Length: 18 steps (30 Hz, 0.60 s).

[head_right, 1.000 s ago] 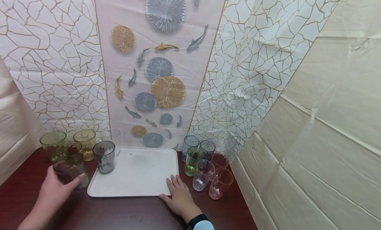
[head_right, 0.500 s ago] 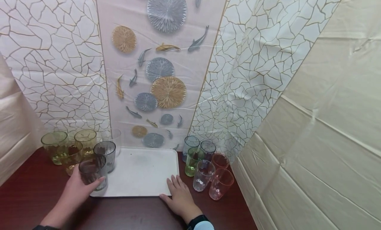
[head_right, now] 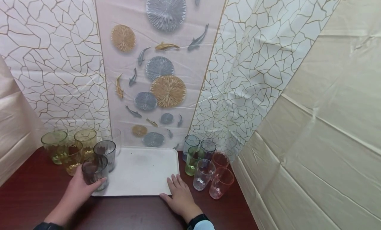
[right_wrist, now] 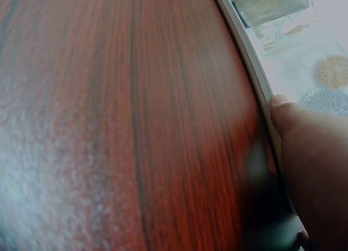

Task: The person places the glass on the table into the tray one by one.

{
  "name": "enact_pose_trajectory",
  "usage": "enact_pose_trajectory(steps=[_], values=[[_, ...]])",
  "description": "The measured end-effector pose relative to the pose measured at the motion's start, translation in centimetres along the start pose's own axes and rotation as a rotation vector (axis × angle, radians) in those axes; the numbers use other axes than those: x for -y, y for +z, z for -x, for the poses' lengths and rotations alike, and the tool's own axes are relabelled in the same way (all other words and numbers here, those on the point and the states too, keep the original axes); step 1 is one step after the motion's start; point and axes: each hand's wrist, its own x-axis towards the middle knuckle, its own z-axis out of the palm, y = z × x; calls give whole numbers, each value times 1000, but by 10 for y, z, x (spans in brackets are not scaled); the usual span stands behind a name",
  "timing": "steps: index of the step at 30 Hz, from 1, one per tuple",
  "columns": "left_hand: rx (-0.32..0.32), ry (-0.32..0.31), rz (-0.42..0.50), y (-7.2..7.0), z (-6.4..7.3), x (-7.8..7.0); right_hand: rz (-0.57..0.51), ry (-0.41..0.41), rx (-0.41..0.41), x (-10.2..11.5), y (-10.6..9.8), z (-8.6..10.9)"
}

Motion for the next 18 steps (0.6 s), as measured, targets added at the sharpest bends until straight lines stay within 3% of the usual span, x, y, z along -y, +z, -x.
enact_pose_trajectory(steps=[18], values=[[31, 16, -29, 3, -3, 7, 10, -15, -22, 0, 1, 0]])
